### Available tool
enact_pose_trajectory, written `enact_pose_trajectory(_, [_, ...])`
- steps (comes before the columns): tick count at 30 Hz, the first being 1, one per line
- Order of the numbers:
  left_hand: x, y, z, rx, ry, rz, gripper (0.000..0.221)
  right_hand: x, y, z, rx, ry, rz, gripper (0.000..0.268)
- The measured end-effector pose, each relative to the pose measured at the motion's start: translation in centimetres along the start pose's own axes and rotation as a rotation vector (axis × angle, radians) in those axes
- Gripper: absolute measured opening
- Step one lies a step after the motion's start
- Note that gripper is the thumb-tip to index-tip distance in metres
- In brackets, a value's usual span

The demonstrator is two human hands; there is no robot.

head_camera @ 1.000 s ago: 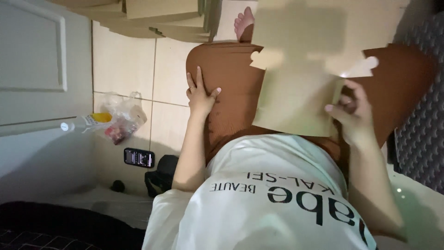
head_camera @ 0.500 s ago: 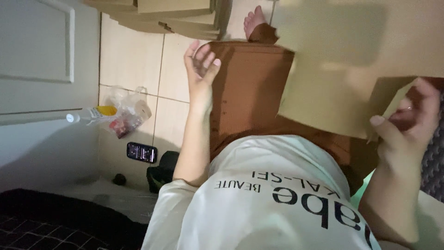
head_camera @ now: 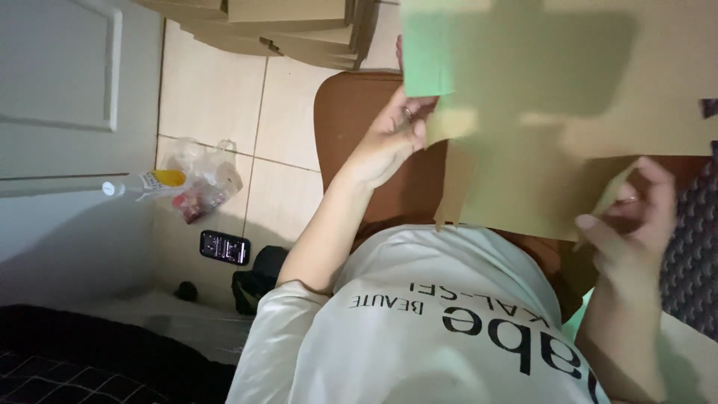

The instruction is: Folding a flat cardboard cutout into a small box.

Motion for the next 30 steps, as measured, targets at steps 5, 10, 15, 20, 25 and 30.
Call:
enact_pose_trajectory(5, [1.1,0.5,2.0,-0.033,0.204,-0.054,0.037,3.5,0.0,3.7,0.076,-0.431,-0.271,0.086])
enact_pose_trajectory(10, [2.2,0.0,-1.4,-0.368,0.339,0.013,0.019,3.6,0.0,4.8,0.018,-0.338,-0.119,0.076])
enact_pose_trajectory(15, [1.7,-0.8,-2.6,-0.516,0.479,0.045,0.018,2.6,0.7,5.1,0.031,-0.429,-0.108,0.067])
enact_pose_trajectory(20, [1.6,-0.5,-0.3,-0.331,0.442,0.070,0.012,1.9,1.0,4.5,0.007,-0.306,-0.096,0.066])
enact_pose_trajectory(25, [1.4,-0.8,-0.3,-0.317,0.378,0.014,0.045,2.8,1.0,4.1,-0.020,-0.300,-0.088,0.067])
enact_pose_trajectory(30, [0.9,-0.7,-0.4,-0.379,0.450,-0.004,0.032,2.7,1.0,4.8,0.028,-0.351,-0.149,0.068])
Point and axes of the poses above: each hand's wrist, its own y-axis towards the middle knuckle, its own z-axis out of the palm, x = y × z, the point moved 9 cm from there along y, towards the middle knuckle, and after that the axes turned 2 degrees about z, right-handed, at the moved point
